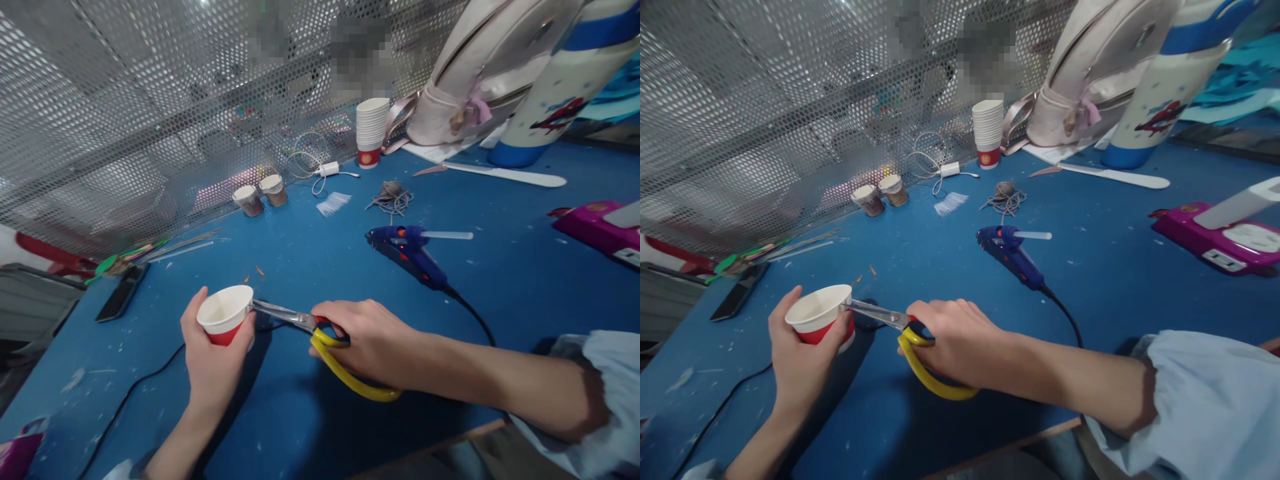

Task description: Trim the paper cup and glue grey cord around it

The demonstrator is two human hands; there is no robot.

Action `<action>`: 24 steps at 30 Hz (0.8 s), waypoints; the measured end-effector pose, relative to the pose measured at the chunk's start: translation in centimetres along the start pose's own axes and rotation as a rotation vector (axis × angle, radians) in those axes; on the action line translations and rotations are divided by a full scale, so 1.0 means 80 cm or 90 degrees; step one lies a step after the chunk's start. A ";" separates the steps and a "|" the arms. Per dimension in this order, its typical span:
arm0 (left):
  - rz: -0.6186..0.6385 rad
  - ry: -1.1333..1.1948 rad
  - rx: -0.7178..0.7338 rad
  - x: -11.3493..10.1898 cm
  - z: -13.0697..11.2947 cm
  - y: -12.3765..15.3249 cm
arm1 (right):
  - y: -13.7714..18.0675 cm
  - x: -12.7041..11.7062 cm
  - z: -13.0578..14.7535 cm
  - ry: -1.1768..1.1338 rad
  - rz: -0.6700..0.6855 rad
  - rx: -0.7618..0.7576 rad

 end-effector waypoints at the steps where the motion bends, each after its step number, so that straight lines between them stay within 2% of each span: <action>1: 0.000 -0.001 0.004 0.000 -0.001 0.000 | 0.000 0.000 0.000 -0.002 0.001 0.001; 20: 0.012 -0.009 -0.003 0.000 -0.001 -0.001 | -0.001 -0.004 0.002 -0.037 0.008 -0.003; 24: 0.031 -0.003 -0.054 -0.001 0.004 -0.007 | -0.003 -0.003 0.000 -0.046 0.040 0.023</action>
Point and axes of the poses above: each hand's wrist, its own y-axis away from the middle knuckle, its own x-axis out of the palm, z = x × y, the point moved 6 cm from there along -y, towards the middle knuckle, and after that the axes turned 15 degrees about y, right-handed, at the moved point
